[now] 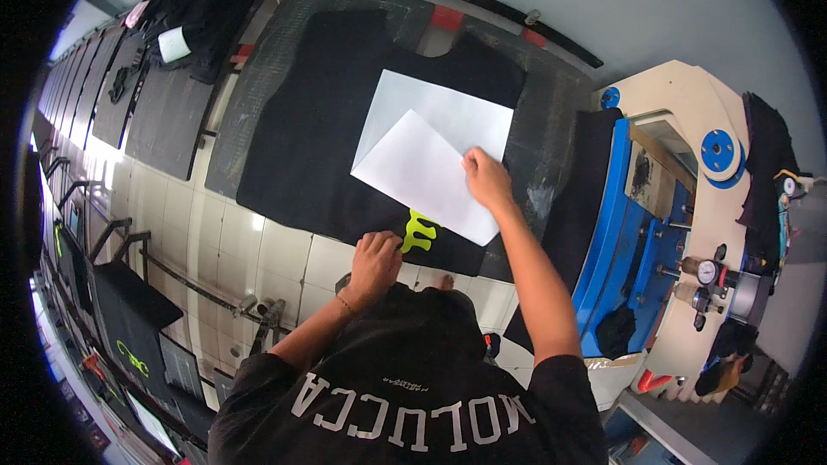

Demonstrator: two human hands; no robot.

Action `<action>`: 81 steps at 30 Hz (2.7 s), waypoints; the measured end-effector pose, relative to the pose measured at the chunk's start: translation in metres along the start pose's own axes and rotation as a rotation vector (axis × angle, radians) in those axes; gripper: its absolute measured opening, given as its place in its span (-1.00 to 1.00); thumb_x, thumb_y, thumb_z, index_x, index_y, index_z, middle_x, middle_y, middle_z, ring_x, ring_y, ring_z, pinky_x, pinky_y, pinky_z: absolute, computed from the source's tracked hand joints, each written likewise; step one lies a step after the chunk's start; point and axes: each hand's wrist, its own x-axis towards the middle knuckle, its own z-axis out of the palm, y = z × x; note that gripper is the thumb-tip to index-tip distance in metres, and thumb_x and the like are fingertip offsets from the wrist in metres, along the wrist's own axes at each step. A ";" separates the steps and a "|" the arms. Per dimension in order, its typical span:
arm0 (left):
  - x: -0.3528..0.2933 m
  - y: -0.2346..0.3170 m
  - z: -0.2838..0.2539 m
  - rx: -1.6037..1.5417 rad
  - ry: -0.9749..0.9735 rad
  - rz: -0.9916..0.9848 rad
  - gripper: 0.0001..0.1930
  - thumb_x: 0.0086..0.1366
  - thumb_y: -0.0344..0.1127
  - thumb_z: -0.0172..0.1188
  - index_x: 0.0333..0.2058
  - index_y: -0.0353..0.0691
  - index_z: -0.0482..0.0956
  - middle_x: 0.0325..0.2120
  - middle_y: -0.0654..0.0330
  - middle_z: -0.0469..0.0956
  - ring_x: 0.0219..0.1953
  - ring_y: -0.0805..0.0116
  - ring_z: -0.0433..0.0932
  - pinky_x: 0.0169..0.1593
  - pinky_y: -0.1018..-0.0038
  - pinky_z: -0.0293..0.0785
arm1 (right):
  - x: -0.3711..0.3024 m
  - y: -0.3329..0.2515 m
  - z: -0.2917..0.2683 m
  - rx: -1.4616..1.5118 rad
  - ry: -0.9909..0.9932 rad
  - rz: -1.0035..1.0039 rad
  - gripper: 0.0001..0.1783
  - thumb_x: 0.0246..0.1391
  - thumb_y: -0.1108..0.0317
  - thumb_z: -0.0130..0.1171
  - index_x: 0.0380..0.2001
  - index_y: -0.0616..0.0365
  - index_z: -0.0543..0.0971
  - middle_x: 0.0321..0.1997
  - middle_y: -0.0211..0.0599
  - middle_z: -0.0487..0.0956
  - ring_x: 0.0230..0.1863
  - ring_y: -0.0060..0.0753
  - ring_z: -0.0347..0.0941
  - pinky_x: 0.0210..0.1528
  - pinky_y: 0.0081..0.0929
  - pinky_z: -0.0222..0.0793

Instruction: The person places black shirt panels onto printing boards, covers them with paper sheets, and operates a heat press machine to apply the logo design. They also move between multiple boards to process different garment pieces.

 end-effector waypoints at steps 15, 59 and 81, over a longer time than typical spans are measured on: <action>0.078 -0.008 0.025 0.164 -0.349 0.172 -0.42 0.34 -0.01 0.07 0.25 -0.13 0.29 0.35 -0.04 0.08 0.40 -0.08 0.01 0.41 0.05 -0.06 | 0.288 0.043 -0.149 -0.399 0.408 -0.003 -0.86 0.17 0.24 0.00 -0.29 -0.10 0.55 -0.23 -0.28 0.64 -0.15 -0.01 0.55 -0.14 -0.10 0.41; -0.669 0.135 0.012 -0.884 1.118 -1.780 -0.54 0.34 -0.25 0.09 0.12 -0.42 0.38 0.04 -0.01 0.50 0.04 0.11 0.50 0.14 0.22 0.39 | -0.128 -0.081 0.046 0.536 0.033 -0.023 -0.68 0.05 0.19 0.23 -0.23 0.21 0.57 -0.31 -0.07 0.62 -0.18 -0.06 0.59 -0.11 -0.19 0.47; -0.572 0.001 -0.015 0.281 0.590 -2.135 -0.54 0.31 -0.28 0.10 0.11 -0.44 0.39 0.05 -0.09 0.48 0.08 0.03 0.46 0.18 0.20 0.34 | -0.019 0.070 -0.003 0.252 0.233 0.308 -0.34 0.00 0.13 0.33 0.10 0.28 0.42 0.02 0.08 0.53 0.06 -0.06 0.47 0.08 -0.26 0.38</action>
